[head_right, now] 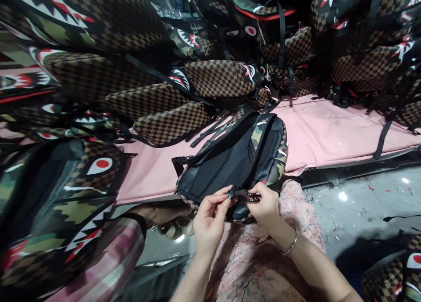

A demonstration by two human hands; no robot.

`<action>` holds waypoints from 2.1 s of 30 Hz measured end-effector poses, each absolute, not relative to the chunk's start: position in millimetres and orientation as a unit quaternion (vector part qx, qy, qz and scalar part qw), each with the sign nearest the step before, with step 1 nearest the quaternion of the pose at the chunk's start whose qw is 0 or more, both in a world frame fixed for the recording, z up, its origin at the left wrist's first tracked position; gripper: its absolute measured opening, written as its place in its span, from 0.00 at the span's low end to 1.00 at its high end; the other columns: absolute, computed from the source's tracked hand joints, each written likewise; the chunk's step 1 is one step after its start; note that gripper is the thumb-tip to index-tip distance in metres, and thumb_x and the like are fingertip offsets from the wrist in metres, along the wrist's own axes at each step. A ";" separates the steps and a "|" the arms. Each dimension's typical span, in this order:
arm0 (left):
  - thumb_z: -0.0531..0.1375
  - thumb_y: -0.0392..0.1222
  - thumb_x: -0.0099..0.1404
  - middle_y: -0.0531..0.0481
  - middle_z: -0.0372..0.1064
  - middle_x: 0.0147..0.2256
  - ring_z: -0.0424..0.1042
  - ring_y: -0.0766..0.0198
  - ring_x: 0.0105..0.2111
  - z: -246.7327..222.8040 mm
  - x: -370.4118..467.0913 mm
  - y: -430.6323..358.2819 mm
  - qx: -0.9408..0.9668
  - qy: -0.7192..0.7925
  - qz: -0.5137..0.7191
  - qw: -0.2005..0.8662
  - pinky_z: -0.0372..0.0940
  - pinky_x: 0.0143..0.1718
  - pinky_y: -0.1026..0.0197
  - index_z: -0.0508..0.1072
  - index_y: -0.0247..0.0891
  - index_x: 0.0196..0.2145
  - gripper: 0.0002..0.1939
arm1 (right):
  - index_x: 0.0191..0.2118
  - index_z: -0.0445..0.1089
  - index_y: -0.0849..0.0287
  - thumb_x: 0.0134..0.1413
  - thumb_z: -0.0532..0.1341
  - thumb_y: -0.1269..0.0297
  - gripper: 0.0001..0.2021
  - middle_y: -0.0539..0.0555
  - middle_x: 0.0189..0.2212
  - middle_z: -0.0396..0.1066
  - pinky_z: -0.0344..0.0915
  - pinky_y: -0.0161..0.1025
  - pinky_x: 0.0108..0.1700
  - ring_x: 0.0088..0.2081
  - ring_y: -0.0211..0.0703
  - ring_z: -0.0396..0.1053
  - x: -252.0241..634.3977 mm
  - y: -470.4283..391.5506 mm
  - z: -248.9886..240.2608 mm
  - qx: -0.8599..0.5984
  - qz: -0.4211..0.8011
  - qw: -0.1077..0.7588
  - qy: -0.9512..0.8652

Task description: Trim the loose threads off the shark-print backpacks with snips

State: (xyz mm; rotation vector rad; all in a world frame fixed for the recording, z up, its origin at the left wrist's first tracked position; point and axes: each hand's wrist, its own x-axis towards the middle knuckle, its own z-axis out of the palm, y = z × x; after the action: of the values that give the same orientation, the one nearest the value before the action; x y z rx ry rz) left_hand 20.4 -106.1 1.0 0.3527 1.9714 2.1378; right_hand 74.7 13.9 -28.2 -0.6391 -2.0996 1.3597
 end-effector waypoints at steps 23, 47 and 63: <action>0.67 0.49 0.45 0.51 0.71 0.25 0.69 0.70 0.23 8.0 -20.7 -57.2 -0.026 0.508 0.802 0.314 0.66 0.24 0.68 0.70 0.33 0.26 0.17 | 0.34 0.70 0.60 0.53 0.55 0.64 0.08 0.49 0.20 0.67 0.61 0.33 0.26 0.22 0.36 0.64 86.0 14.2 -35.8 -0.212 0.525 0.328 -0.756; 0.56 0.42 0.58 0.46 0.73 0.33 0.71 0.60 0.34 13.0 -5.8 -105.5 0.327 0.841 0.430 -0.028 0.66 0.39 0.60 0.76 0.38 0.32 0.10 | 0.29 0.64 0.58 0.45 0.59 0.65 0.04 0.42 0.15 0.53 0.49 0.29 0.21 0.18 0.31 0.51 63.6 16.9 -30.8 -0.184 0.601 0.200 -0.752; 0.66 0.38 0.46 0.61 0.46 0.16 0.43 0.79 0.15 10.7 -8.4 -93.7 -0.016 0.462 0.762 0.454 0.42 0.15 0.74 0.66 0.31 0.22 0.12 | 0.28 0.61 0.58 0.45 0.59 0.62 0.07 0.44 0.19 0.60 0.54 0.30 0.22 0.21 0.34 0.57 81.6 24.3 -24.7 -0.202 0.612 0.160 -0.748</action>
State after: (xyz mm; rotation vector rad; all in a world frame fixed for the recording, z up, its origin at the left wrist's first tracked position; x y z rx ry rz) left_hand -8.4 -93.7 10.7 -0.0394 1.1398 1.8799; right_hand 81.6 24.3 -24.7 -0.5769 -2.1360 1.7492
